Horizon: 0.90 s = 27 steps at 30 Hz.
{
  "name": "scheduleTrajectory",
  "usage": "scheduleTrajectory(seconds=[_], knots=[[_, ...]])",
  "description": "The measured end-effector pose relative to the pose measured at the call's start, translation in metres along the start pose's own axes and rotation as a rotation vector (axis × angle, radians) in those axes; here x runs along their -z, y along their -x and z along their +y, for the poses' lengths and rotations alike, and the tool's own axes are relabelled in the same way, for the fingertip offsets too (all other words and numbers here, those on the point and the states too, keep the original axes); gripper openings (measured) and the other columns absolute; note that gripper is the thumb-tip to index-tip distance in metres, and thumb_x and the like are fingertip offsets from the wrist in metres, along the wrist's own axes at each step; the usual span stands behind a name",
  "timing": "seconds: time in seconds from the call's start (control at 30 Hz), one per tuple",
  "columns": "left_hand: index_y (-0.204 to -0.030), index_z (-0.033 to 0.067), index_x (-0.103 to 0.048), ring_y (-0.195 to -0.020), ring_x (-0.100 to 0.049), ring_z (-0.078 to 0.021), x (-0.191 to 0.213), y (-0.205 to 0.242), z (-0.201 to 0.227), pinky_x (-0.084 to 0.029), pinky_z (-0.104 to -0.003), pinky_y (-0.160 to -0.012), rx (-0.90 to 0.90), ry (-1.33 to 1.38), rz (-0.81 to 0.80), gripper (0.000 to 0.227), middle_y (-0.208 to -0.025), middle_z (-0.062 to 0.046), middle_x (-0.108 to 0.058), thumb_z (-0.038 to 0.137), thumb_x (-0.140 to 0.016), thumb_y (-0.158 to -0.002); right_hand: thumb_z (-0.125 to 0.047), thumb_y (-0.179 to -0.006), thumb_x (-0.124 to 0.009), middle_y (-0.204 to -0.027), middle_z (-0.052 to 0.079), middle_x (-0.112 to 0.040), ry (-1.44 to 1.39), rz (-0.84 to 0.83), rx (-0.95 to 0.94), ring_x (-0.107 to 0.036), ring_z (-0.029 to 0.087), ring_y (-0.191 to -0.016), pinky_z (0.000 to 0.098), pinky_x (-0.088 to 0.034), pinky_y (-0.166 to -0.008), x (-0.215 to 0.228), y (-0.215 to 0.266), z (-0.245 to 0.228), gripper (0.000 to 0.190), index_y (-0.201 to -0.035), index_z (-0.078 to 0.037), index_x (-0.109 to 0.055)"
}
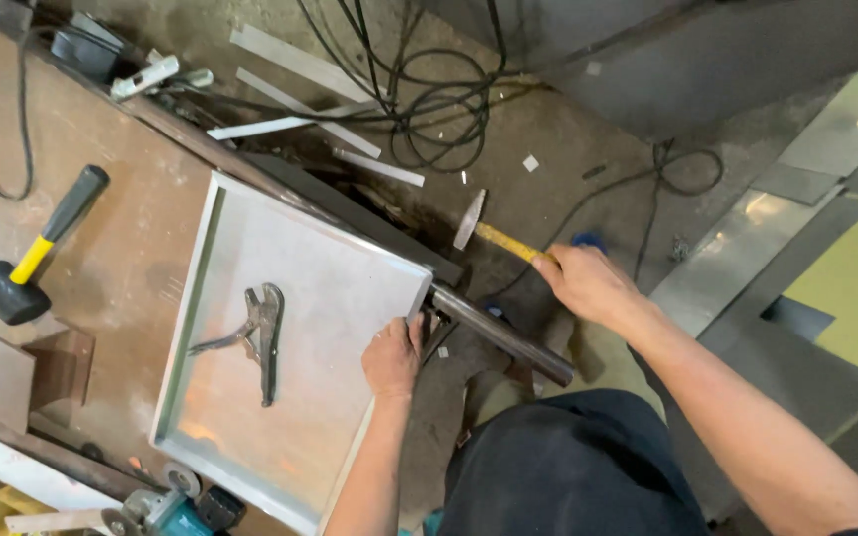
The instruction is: The person welds a metal frame panel clamped to a work table, producing sparks and arc flash. Between welds they use locking pliers to reposition the frame, tap it with a hammer, chip at the weld area, and hold the torch to resume welding.
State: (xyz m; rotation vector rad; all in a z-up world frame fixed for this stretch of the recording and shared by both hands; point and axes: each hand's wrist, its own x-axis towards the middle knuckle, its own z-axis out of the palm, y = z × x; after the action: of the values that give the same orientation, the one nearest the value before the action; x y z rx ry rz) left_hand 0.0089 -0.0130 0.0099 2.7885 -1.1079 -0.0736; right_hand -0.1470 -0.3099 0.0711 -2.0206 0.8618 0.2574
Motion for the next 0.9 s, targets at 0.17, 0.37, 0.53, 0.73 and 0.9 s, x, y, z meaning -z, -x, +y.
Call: scheduleTrajectory(seconds=[0.17, 0.37, 0.53, 0.73, 0.9], knots=[[-0.077, 0.0117, -0.057, -0.064, -0.065, -0.0335, 0.004, 0.000, 0.002, -0.050, -0.047, -0.055, 0.014, 0.005, -0.041, 0.038, -0.069, -0.011, -0.065, 0.043, -0.064, -0.098, -0.039, -0.101, -0.060, -0.082, 0.026, -0.069, -0.053, 0.100, -0.073, -0.067, 0.047, -0.082, 0.0538, -0.051, -0.071, -0.003, 0.002, -0.008, 0.039, -0.106, -0.001, -0.067], [-0.077, 0.0114, -0.056, -0.065, -0.065, -0.0326, 0.006, 0.002, 0.003, -0.050, -0.046, -0.055, -0.007, 0.004, -0.034, 0.038, -0.069, -0.011, -0.065, 0.042, -0.065, -0.098, -0.041, -0.101, -0.056, -0.073, 0.020, -0.070, 0.040, -0.223, -0.169, -0.068, 0.037, -0.063, 0.0496, -0.052, -0.060, -0.005, 0.016, -0.046, 0.036, -0.110, -0.007, -0.066], [-0.077, 0.0122, -0.057, -0.062, -0.064, -0.0322, 0.002, -0.001, 0.002, -0.049, -0.045, -0.053, -0.010, -0.002, 0.002, 0.037, -0.069, -0.010, -0.064, 0.042, -0.065, -0.097, -0.042, -0.101, -0.057, -0.071, 0.020, -0.069, -0.058, -0.058, -0.138, -0.065, 0.032, -0.059, 0.0484, -0.050, -0.054, -0.015, 0.015, -0.036, 0.037, -0.112, -0.007, -0.066], [-0.075, 0.0118, -0.056, -0.064, -0.063, -0.0306, 0.004, -0.002, 0.000, -0.049, -0.044, -0.054, -0.035, 0.006, 0.010, 0.038, -0.068, -0.008, -0.063, 0.040, -0.064, -0.099, -0.043, -0.104, -0.054, -0.069, 0.019, -0.069, -0.019, -0.188, -0.230, -0.063, 0.032, -0.055, 0.0468, -0.050, -0.052, -0.016, 0.009, -0.037, 0.038, -0.114, -0.009, -0.067], [-0.074, 0.0117, -0.055, -0.064, -0.063, -0.0305, 0.010, 0.002, 0.003, -0.049, -0.044, -0.055, -0.020, 0.021, -0.004, 0.039, -0.068, -0.008, -0.062, 0.041, -0.065, -0.098, -0.042, -0.099, -0.058, -0.067, 0.019, -0.068, -0.002, -0.209, -0.169, -0.065, 0.030, -0.052, 0.0445, -0.051, -0.050, -0.032, 0.016, -0.025, 0.037, -0.112, -0.009, -0.067]])
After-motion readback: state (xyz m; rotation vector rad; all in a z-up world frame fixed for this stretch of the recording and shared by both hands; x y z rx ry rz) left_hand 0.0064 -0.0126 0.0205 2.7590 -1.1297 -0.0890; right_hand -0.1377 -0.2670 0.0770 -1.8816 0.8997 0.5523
